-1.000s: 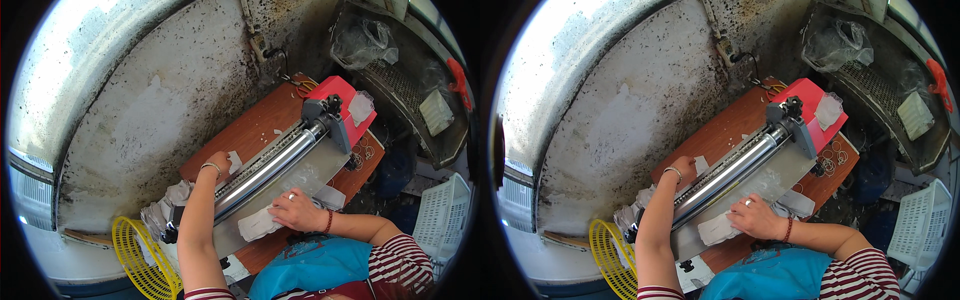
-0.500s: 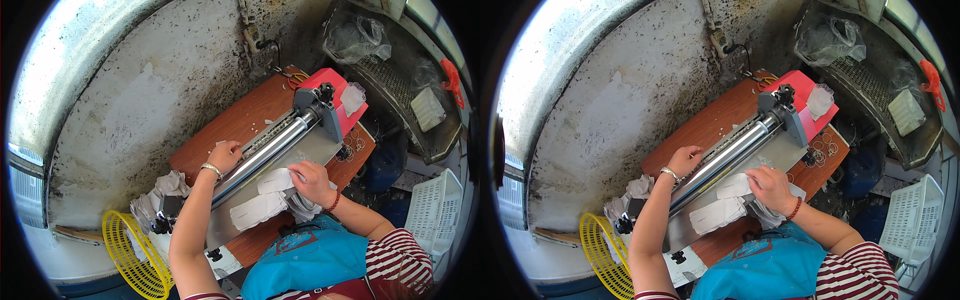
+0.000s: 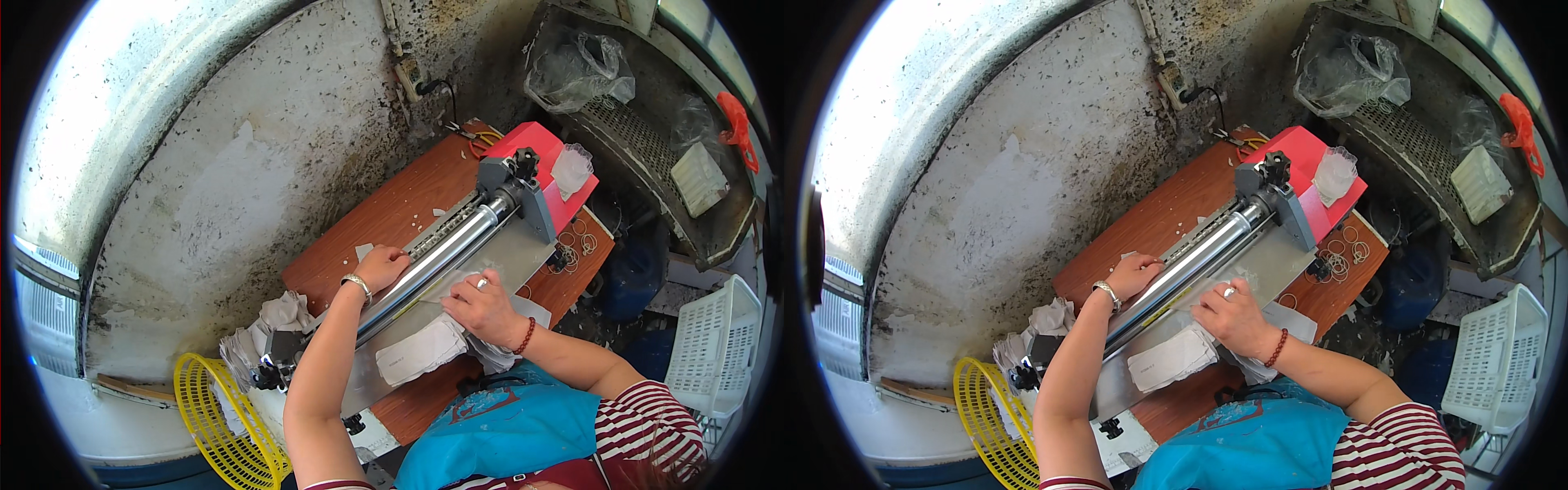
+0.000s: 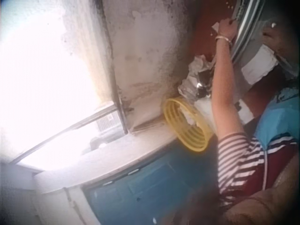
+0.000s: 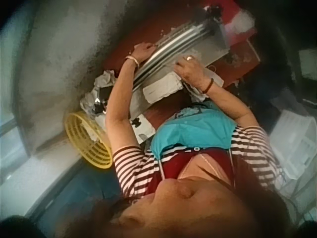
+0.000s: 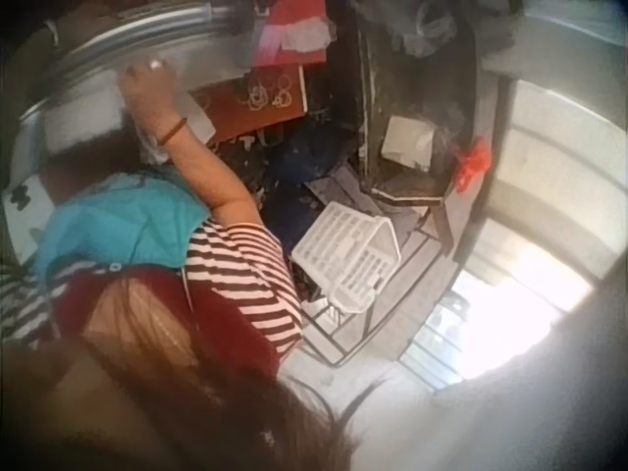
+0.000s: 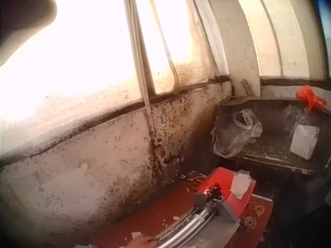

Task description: The person feeds white shoe reinforcement strips through a motorized glue-applying roller machine by hand.

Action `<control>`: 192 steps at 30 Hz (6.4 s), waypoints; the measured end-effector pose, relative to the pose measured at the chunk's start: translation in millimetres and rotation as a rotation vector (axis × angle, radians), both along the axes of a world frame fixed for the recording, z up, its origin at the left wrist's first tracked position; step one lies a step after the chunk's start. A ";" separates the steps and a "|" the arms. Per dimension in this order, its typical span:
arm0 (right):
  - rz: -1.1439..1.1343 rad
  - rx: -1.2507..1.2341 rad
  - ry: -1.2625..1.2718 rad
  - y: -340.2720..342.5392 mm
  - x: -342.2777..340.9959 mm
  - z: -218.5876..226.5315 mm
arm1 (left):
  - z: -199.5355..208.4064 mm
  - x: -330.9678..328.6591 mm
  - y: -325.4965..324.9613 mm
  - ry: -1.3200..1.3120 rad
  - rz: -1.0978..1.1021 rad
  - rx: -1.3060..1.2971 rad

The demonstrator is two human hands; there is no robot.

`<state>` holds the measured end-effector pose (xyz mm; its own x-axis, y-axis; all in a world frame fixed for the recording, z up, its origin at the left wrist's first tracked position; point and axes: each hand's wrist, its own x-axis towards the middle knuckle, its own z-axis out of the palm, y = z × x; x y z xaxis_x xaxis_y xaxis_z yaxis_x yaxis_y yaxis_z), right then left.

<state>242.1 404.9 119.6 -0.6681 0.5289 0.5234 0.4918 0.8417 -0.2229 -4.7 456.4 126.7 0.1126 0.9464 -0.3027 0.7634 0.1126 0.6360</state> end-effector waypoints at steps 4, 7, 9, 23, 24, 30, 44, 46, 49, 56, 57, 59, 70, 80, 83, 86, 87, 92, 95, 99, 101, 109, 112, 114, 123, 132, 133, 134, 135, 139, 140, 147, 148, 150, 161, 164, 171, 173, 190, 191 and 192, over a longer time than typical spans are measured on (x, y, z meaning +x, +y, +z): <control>0.036 -0.070 0.111 3.2 0.1 7.4 | -5.6 -6.7 11.0 -0.107 0.095 -0.176; 0.076 -0.182 0.159 -1.7 6.0 9.4 | -20.8 -25.1 23.1 -0.087 0.170 0.021; 0.090 -0.206 0.165 -6.9 8.1 9.0 | -21.1 -40.5 32.2 -0.119 0.264 0.029; 0.244 -0.288 0.069 -17.9 -6.5 10.0 | -73.0 -95.2 47.9 0.642 -0.009 -0.413; 0.240 -0.291 0.068 -17.4 -8.1 12.3 | -69.5 -91.8 46.5 0.635 -0.082 -0.541; 0.259 -0.271 -0.021 -13.8 -14.5 15.7 | -55.9 -89.3 34.8 0.587 -0.039 -0.400; -0.047 -0.415 0.172 4.1 19.6 7.1 | -12.2 -35.6 0.9 -0.056 -0.002 0.002; -0.087 -0.405 0.207 2.9 22.2 7.8 | -11.5 -30.0 -2.3 -0.138 -0.011 -0.038; -0.251 -0.310 0.098 -3.9 16.6 17.8 | -7.7 -23.6 -3.9 -0.066 -0.012 -0.091; 0.074 -0.149 -0.013 -15.2 14.2 14.7 | -10.3 -22.6 -5.7 0.009 -0.042 -0.058; 0.065 -0.135 0.005 -13.1 10.1 10.3 | -12.6 -24.2 -5.6 -0.002 -0.055 -0.017; 0.055 -0.120 0.010 -5.9 3.4 1.1 | -15.5 -26.5 -3.9 -0.019 -0.069 -0.011; 0.126 -0.160 0.127 -0.3 -0.4 7.9 | -22.2 -49.1 16.0 -0.127 0.222 0.017; 0.085 -0.180 0.156 4.4 6.6 -4.5 | -30.4 -94.2 49.1 0.432 0.483 0.345; 0.088 -0.149 0.135 3.2 3.0 -4.2 | -72.5 -103.0 43.7 0.738 -0.006 -0.174; 0.079 -0.134 0.106 3.6 3.2 -4.8 | -84.2 -90.9 46.4 0.622 -0.106 -0.305; 0.072 -0.131 0.105 4.9 2.4 -6.2 | -78.9 -85.1 48.3 0.527 -0.065 -0.277; 0.059 -0.130 0.099 8.6 3.8 -11.2 | -32.2 -51.3 62.1 -0.186 -0.091 -0.318; 0.083 -0.132 0.108 8.0 2.4 -9.0 | -9.4 -36.0 55.8 -0.185 -0.194 -0.388; 0.075 -0.120 0.114 8.0 -0.3 -10.0 | -5.5 -24.4 50.1 0.038 -0.273 -0.244; 0.075 -0.116 0.110 8.0 0.1 -9.1 | 2.0 -16.1 45.7 0.115 -0.277 -0.208; 0.070 -0.094 0.116 6.3 1.2 -10.4 | 13.1 -13.7 36.9 0.111 -0.312 -0.068; 0.068 -0.094 0.109 5.6 1.2 -11.1 | 6.4 -6.6 37.2 0.208 -0.282 -0.060; 0.069 -0.091 0.100 5.7 1.7 -11.5 | -1.2 -3.3 36.6 0.265 -0.288 -0.024; 0.072 -0.083 0.107 5.3 2.3 -10.7 | 12.9 -45.3 47.5 -0.280 0.053 -0.095; 0.077 -0.076 0.106 5.3 1.1 -8.5 | 4.7 -15.9 31.1 0.102 -0.188 -0.091; 0.077 -0.076 0.104 5.7 1.3 -9.3 | 8.0 -11.2 32.0 0.144 -0.192 -0.124; 0.078 -0.073 0.114 6.2 1.4 -10.6 | 12.5 -4.2 33.6 0.142 -0.192 -0.124; 0.077 -0.071 0.124 5.6 1.5 -11.1 | 20.3 3.7 34.9 0.261 -0.195 -0.164; 0.076 -0.076 0.113 5.9 2.5 -11.0 | 29.2 8.6 44.3 0.370 -0.240 -0.250; 0.076 -0.068 0.116 6.1 2.6 -11.7 | 27.5 11.9 45.2 0.369 -0.239 -0.250; 0.076 -0.063 0.115 5.3 1.7 -11.0 | 13.8 21.2 45.0 0.474 -0.229 -0.135; 0.070 -0.063 0.115 5.4 2.9 -10.1 | 11.4 19.9 44.9 0.475 -0.232 -0.114; 0.068 -0.067 0.107 5.9 3.0 -9.3 | 10.0 10.5 47.9 0.409 -0.279 -0.173; 0.072 -0.083 0.131 6.4 1.2 -6.9 | 26.4 -38.6 44.1 -0.354 0.041 -0.414; 0.070 -0.073 0.122 5.0 2.5 -11.5 | 17.1 -33.9 40.5 -0.257 -0.030 -0.352; 0.072 -0.060 0.109 5.0 1.1 -9.9 | 14.1 -3.0 37.1 0.121 -0.203 -0.162; 0.072 -0.062 0.113 5.6 1.5 -10.2 | 16.8 8.4 39.8 0.215 -0.226 -0.194; 0.074 -0.056 0.118 6.4 0.9 -11.5 | 3.7 -20.5 45.8 -0.391 -0.123 -0.329; 0.066 -0.055 0.114 6.9 1.9 -12.2 | 14.8 -23.3 48.7 -0.508 -0.022 -0.453; 0.068 -0.051 0.117 7.0 1.1 -11.9 | 14.6 -29.6 48.1 -0.507 -0.018 -0.450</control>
<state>243.2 411.9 107.7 -0.6393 0.5121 0.5736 0.4020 0.8585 -0.3184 -34.3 504.5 141.3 0.3589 0.7374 -0.5722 0.3872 0.4402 0.8101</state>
